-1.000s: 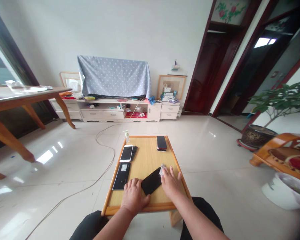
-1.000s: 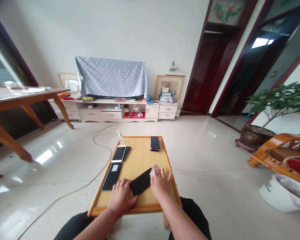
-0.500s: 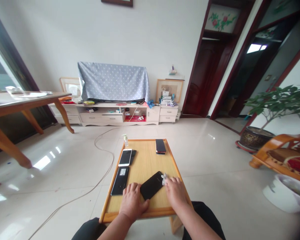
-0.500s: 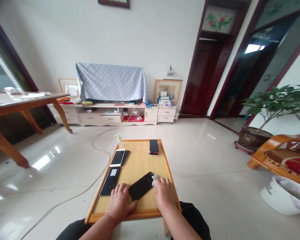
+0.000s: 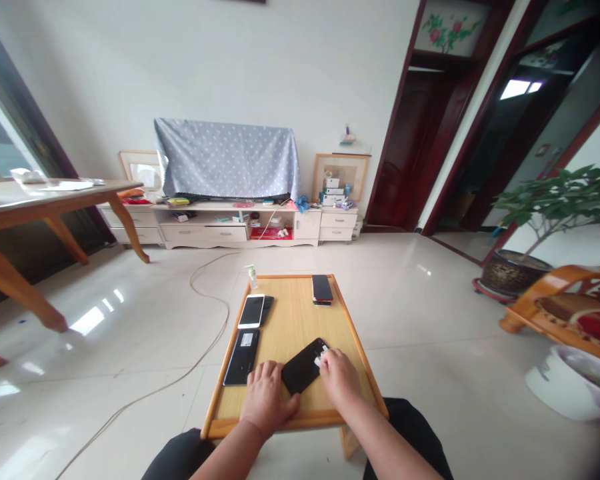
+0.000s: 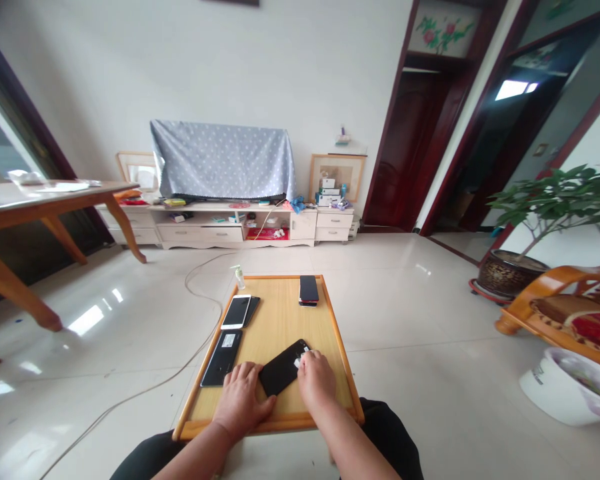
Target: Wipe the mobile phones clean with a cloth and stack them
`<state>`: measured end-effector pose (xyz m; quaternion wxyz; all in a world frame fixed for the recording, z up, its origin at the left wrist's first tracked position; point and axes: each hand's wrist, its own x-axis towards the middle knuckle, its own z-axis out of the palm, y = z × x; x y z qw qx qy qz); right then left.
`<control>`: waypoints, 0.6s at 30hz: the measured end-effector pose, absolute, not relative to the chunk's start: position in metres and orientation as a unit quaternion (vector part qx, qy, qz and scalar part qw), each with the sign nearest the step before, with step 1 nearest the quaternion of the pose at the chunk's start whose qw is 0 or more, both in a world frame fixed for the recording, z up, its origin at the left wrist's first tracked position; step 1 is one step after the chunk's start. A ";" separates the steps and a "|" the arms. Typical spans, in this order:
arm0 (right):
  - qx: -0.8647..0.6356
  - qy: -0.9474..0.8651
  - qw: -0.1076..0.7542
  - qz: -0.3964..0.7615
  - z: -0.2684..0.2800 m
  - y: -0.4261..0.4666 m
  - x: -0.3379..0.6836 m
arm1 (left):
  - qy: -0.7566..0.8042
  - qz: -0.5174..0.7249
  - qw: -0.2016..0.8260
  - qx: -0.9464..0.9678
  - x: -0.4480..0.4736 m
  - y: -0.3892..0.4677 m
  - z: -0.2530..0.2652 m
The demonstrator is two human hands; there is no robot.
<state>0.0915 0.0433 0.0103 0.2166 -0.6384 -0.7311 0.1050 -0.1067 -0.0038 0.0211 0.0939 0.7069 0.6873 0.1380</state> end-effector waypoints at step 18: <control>-0.623 -0.731 0.265 0.087 0.006 0.049 0.128 | 0.685 0.123 0.093 0.712 -0.102 -0.012 0.029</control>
